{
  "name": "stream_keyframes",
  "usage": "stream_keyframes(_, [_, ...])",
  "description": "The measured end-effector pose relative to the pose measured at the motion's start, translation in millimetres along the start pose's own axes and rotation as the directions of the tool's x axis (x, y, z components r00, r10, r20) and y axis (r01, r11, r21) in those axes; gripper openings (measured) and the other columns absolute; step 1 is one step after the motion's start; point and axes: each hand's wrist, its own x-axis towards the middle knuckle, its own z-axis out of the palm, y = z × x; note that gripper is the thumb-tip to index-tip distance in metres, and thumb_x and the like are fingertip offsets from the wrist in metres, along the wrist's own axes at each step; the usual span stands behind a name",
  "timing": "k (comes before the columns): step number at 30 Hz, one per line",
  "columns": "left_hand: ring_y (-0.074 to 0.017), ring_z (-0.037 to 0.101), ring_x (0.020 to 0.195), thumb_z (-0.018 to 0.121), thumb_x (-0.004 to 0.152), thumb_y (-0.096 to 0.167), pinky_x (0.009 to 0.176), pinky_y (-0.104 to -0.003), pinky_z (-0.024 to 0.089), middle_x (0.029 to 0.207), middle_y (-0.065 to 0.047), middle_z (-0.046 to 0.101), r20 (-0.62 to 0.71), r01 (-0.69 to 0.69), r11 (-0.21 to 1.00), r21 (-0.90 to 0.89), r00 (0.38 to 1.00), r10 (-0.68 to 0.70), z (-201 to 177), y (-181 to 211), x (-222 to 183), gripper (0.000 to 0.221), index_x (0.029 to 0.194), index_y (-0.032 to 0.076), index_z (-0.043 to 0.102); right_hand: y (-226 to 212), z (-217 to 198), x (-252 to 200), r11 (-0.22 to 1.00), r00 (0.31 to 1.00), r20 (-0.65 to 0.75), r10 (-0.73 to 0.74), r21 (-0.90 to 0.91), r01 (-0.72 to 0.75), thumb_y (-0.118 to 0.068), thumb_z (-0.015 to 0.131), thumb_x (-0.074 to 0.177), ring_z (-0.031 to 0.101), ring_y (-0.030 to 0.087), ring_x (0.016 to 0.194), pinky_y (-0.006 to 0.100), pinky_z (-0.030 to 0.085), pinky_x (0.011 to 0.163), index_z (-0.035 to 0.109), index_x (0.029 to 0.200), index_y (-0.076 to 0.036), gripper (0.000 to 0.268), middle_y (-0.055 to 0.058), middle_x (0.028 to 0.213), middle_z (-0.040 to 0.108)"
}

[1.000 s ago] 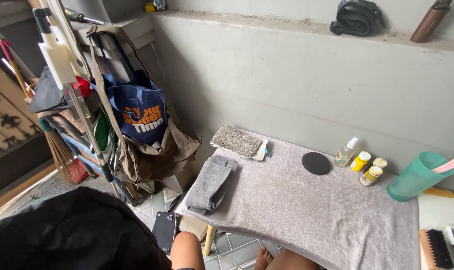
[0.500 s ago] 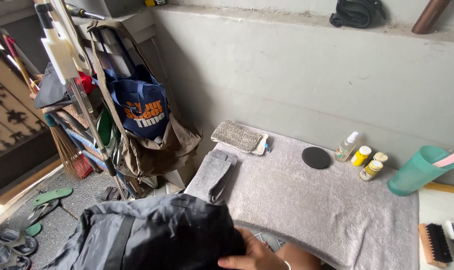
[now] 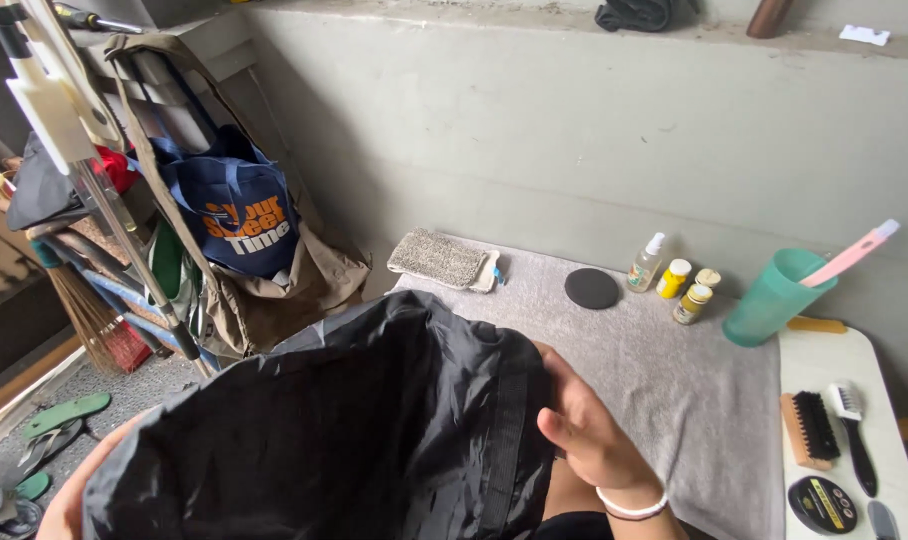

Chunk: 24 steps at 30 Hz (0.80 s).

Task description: Inspecting a black bag for defects and trimming loose threads using small scissors at a repair bench.

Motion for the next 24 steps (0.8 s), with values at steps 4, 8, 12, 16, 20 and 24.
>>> stream_keyframes(4, [-0.0174, 0.064, 0.110, 0.086, 0.048, 0.007, 0.103, -0.031, 0.043, 0.114, -0.012, 0.076, -0.030, 0.036, 0.995, -0.096, 0.999, -0.039, 99, 45, -34, 0.083, 0.130, 0.007, 0.070, -27, -13, -22, 0.984, 0.959, -0.240, 0.148, 0.132, -0.118, -0.009, 0.069, 0.091, 0.065, 0.022, 0.107, 0.035, 0.052, 0.093, 0.038, 0.154, -0.001, 0.071, 0.015, 0.121, 0.067])
stream_keyframes(8, [-0.0087, 0.054, 0.078, 0.076, 0.091, 0.005, 0.071, -0.021, 0.042, 0.074, -0.005, 0.066, -0.243, -0.048, 0.996, -0.070, 0.970, 0.029, 125, 50, -33, 0.010, 0.099, -0.001, 0.079, -56, -41, -53, 0.929, 0.829, -0.558, 0.038, -0.287, -0.235, -0.005, 0.073, 0.085, 0.072, 0.018, 0.098, 0.029, 0.059, 0.085, 0.074, 0.123, 0.005, 0.039, 0.012, 0.112, 0.080])
stream_keyframes(12, [-0.0155, 0.057, 0.088, 0.073, 0.097, 0.000, 0.080, -0.026, 0.043, 0.089, -0.011, 0.066, -0.229, -0.080, 0.994, -0.071, 0.972, 0.062, 120, 56, -16, 0.008, 0.103, -0.006, 0.074, -107, -62, -91, 0.646, 0.841, -0.444, -0.309, -0.747, -0.157, -0.007, 0.068, 0.094, 0.051, 0.013, 0.086, 0.023, 0.041, 0.085, 0.067, 0.097, -0.002, 0.006, 0.001, 0.087, 0.052])
stream_keyframes(16, [-0.0113, 0.054, 0.081, 0.075, 0.093, 0.005, 0.074, -0.025, 0.043, 0.080, -0.007, 0.067, -0.128, -0.192, 0.981, -0.011, 0.974, 0.189, 128, 73, -14, 0.009, 0.096, -0.003, 0.075, -147, -55, -127, 0.534, 0.805, -0.469, -0.364, -0.813, -0.232, -0.005, 0.064, 0.091, 0.066, 0.025, 0.115, 0.033, 0.052, 0.096, 0.069, 0.087, 0.006, 0.013, 0.014, 0.109, 0.070])
stream_keyframes(20, [-0.0031, 0.084, 0.079, 0.061, 0.077, 0.058, 0.070, -0.021, 0.058, 0.082, 0.007, 0.094, 0.389, -0.442, 0.896, 0.028, 0.831, 0.398, 123, 41, 12, 0.049, 0.076, 0.017, 0.088, -129, -77, -233, 0.550, 0.542, -0.791, -0.285, -0.598, -0.583, -0.015, 0.075, 0.075, 0.069, 0.022, 0.100, 0.032, 0.049, 0.093, 0.078, 0.108, 0.001, 0.037, 0.010, 0.108, 0.078])
stream_keyframes(24, [0.0230, 0.082, 0.087, 0.089, 0.079, 0.023, 0.094, 0.004, 0.051, 0.091, 0.037, 0.095, 0.501, -0.014, 0.712, 0.702, 0.719, -0.481, 186, 122, -6, 0.030, 0.092, 0.048, 0.100, -101, -182, -361, 0.782, 0.942, -0.329, -0.063, -0.603, -0.158, -0.023, 0.087, 0.081, 0.095, 0.026, 0.071, 0.041, 0.074, 0.072, 0.086, 0.100, -0.006, 0.026, 0.016, 0.077, 0.094])
